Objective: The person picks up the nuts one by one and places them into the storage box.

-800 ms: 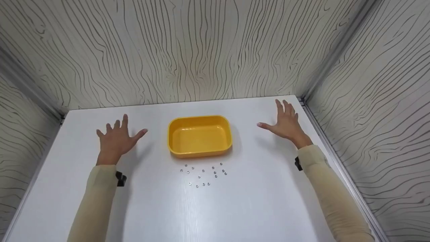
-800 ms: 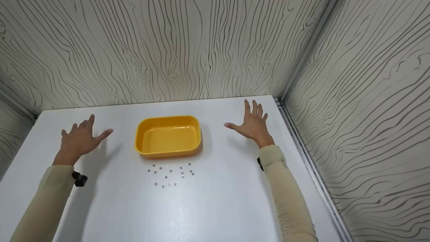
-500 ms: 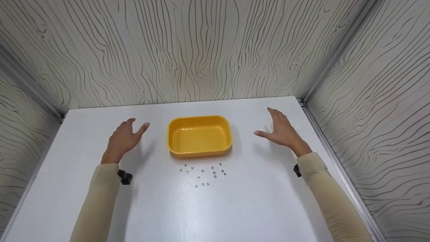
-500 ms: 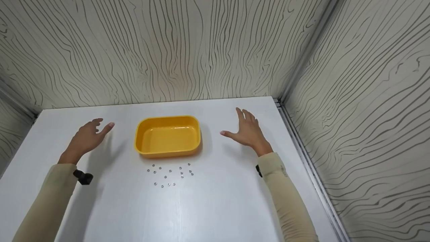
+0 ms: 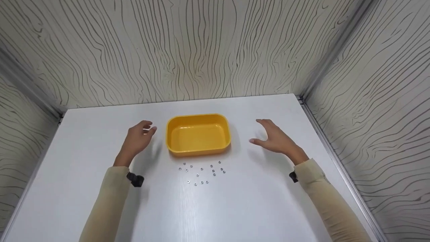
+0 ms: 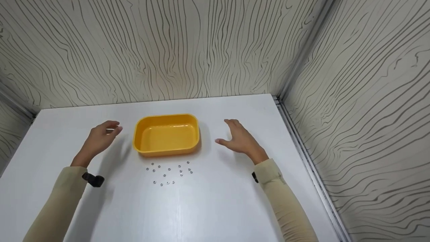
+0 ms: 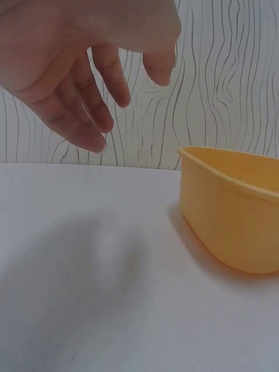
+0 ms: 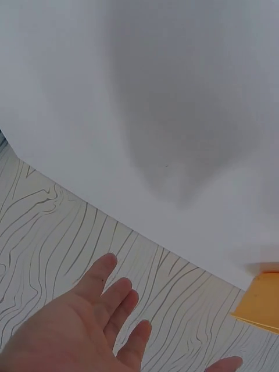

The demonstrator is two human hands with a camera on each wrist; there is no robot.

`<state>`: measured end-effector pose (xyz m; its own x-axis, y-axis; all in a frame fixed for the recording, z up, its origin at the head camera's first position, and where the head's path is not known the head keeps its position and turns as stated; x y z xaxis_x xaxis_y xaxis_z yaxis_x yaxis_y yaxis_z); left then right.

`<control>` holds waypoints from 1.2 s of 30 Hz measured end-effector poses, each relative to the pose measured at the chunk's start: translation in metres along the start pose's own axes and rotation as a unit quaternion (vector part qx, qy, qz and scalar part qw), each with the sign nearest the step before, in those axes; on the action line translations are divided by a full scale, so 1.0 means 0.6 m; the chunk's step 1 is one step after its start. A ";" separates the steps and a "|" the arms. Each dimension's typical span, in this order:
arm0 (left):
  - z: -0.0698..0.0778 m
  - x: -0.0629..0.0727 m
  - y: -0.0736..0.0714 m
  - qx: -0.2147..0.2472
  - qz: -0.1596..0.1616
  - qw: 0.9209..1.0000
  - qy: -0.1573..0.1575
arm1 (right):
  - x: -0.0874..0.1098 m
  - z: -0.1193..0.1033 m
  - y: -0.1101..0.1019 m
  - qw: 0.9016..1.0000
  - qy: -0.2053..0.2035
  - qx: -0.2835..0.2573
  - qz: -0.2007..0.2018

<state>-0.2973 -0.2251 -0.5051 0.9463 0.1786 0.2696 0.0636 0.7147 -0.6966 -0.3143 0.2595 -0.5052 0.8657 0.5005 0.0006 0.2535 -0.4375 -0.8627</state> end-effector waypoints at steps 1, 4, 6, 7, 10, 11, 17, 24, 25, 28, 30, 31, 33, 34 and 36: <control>0.004 0.002 0.004 0.000 0.003 1.000 0.007 | 0.001 -0.004 0.004 1.000 -0.003 0.001 -0.002; 0.013 0.007 0.019 -0.015 0.010 0.999 0.028 | 0.007 -0.016 0.020 1.000 -0.010 0.003 -0.014; 0.017 0.011 0.031 -0.030 0.017 0.999 0.037 | 0.010 -0.023 0.029 1.000 -0.014 0.002 -0.022; 0.019 0.013 0.037 -0.040 0.020 0.998 0.041 | 0.012 -0.027 0.034 1.000 -0.015 0.000 -0.026; 0.022 0.019 0.057 -0.067 0.026 0.996 0.050 | 0.016 -0.039 0.047 0.999 -0.022 -0.003 -0.040; 0.023 0.021 0.064 -0.073 0.028 0.996 0.053 | 0.017 -0.042 0.052 0.999 -0.024 -0.004 -0.045; 0.029 0.032 0.096 -0.094 0.031 0.992 0.076 | 0.025 -0.058 0.082 0.997 -0.041 -0.020 -0.068; 0.030 0.041 0.121 -0.142 0.033 0.985 0.097 | 0.030 -0.075 0.119 0.995 -0.043 -0.036 -0.086; 0.029 0.040 0.125 -0.152 0.036 0.983 0.099 | 0.031 -0.079 0.123 0.994 -0.046 -0.038 -0.088; 0.028 0.040 0.134 -0.170 0.044 0.979 0.106 | 0.033 -0.093 0.135 0.993 -0.063 -0.033 -0.095; 0.028 0.040 0.139 -0.168 0.051 0.978 0.110 | 0.035 -0.103 0.142 0.992 -0.074 -0.027 -0.099; 0.027 0.039 0.141 -0.162 0.053 0.979 0.110 | 0.036 -0.108 0.145 0.991 -0.081 -0.024 -0.100; 0.024 0.038 0.145 -0.146 0.055 0.982 0.108 | 0.036 -0.118 0.151 0.990 -0.090 -0.017 -0.103; 0.023 0.038 0.147 -0.140 0.055 0.983 0.107 | 0.036 -0.122 0.154 0.990 -0.092 -0.013 -0.105; 0.019 0.036 0.150 -0.130 0.053 0.985 0.104 | 0.035 -0.129 0.159 0.989 -0.098 -0.004 -0.109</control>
<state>-0.2749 -0.1494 -0.5545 0.9947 0.0811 0.0634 0.0146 0.4981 -0.8670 -0.2384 0.1704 -0.5484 0.6901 0.7185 0.0866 0.4287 -0.3095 -0.8488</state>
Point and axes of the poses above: each hand's wrist, its own x-axis away from the middle knuckle, its own y-axis out of the palm, z = x × y, the point moved 6 cm from there along -x, towards the middle knuckle, and after that the axes turned 14 degrees about -y, right-handed, at the moved point
